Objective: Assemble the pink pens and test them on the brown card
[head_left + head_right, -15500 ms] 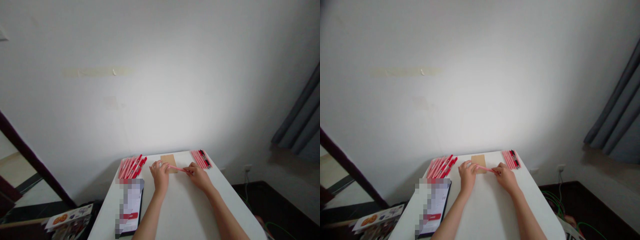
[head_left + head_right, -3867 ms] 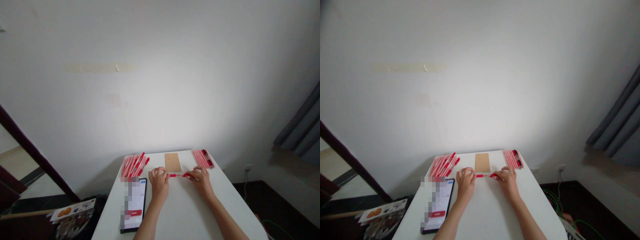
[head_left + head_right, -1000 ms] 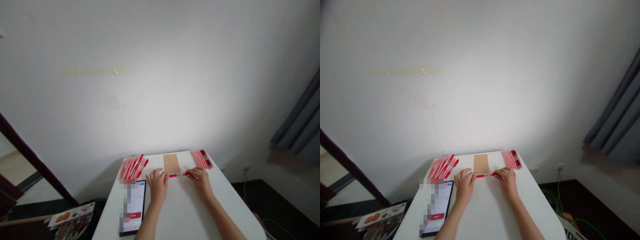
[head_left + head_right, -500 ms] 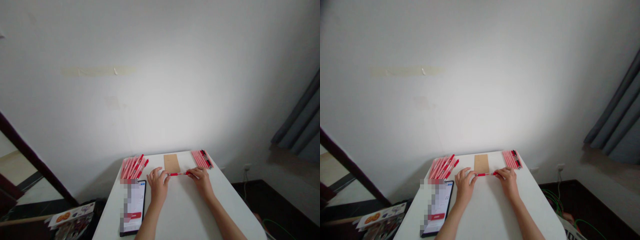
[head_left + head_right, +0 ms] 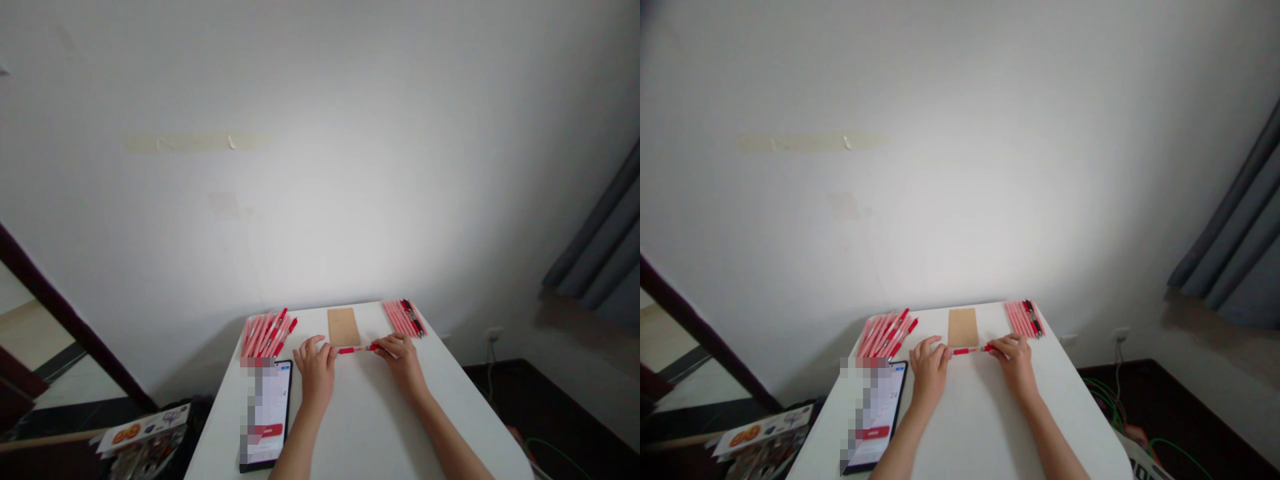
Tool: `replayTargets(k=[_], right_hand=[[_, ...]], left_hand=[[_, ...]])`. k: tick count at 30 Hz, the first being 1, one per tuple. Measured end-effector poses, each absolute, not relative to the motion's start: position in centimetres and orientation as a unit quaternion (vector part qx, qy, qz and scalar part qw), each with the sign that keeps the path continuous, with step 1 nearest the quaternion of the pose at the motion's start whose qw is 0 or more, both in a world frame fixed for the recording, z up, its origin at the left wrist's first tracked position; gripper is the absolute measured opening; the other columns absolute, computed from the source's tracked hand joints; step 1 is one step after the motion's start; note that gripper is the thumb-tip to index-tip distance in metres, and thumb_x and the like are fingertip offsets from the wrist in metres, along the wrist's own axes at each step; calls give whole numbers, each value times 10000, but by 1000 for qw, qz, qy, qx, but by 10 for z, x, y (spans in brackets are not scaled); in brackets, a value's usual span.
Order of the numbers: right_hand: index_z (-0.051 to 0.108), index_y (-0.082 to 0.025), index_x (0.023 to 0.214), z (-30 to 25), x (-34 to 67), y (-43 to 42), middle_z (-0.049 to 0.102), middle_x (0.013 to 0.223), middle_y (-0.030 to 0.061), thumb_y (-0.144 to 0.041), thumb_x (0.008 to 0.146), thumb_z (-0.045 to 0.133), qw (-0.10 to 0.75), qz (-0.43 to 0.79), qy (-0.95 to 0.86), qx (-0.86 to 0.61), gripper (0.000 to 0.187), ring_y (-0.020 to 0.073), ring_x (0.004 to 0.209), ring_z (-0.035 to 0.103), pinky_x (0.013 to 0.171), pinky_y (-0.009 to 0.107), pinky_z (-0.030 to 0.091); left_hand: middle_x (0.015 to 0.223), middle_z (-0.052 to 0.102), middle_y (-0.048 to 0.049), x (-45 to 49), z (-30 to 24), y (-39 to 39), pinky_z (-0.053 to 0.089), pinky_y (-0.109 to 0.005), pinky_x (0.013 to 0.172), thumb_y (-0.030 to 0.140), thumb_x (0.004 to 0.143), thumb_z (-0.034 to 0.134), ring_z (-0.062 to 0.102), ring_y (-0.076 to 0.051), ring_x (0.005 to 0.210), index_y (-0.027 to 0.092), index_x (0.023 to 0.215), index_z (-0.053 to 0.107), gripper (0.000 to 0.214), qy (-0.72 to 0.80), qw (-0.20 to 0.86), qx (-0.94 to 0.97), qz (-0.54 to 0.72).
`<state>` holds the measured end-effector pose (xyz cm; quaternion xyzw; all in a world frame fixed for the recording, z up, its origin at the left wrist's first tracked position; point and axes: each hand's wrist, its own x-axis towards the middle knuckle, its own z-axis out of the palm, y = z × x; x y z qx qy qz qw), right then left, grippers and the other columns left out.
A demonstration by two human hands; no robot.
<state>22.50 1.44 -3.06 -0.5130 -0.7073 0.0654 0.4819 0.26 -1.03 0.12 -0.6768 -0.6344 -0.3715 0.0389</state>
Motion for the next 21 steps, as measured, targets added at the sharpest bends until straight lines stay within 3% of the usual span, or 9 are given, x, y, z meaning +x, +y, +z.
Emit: replayTargets(k=[5,12,21], right_hand=[[744,-299,910,-28,224,14,724,866,47,-444,858,560,485,64,-709,-509,239,257,904,551,820,394,428],[745,-298,902,-30,225,15,724,855,54,-442,859,558,489,62,-703,-512,240,255,905,548,820,389,431],[748,-284,909,-31,225,15,721,857,63,-494,859,535,487,79,-700,-516,303,260,910,546,836,398,426]], left_hand=[[1119,613,-55,2,-2,-8,365,-497,972,318,883,463,486,-232,1093,213,701,655,285,-623,38,-678,-388],[1156,577,-61,1,0,-9,348,-522,996,389,857,508,466,-240,1134,282,970,654,214,-609,-6,-685,-399],[1147,580,-54,1,3,-11,322,-538,1006,323,868,494,457,-243,1147,262,873,651,168,-623,-20,-681,-384]])
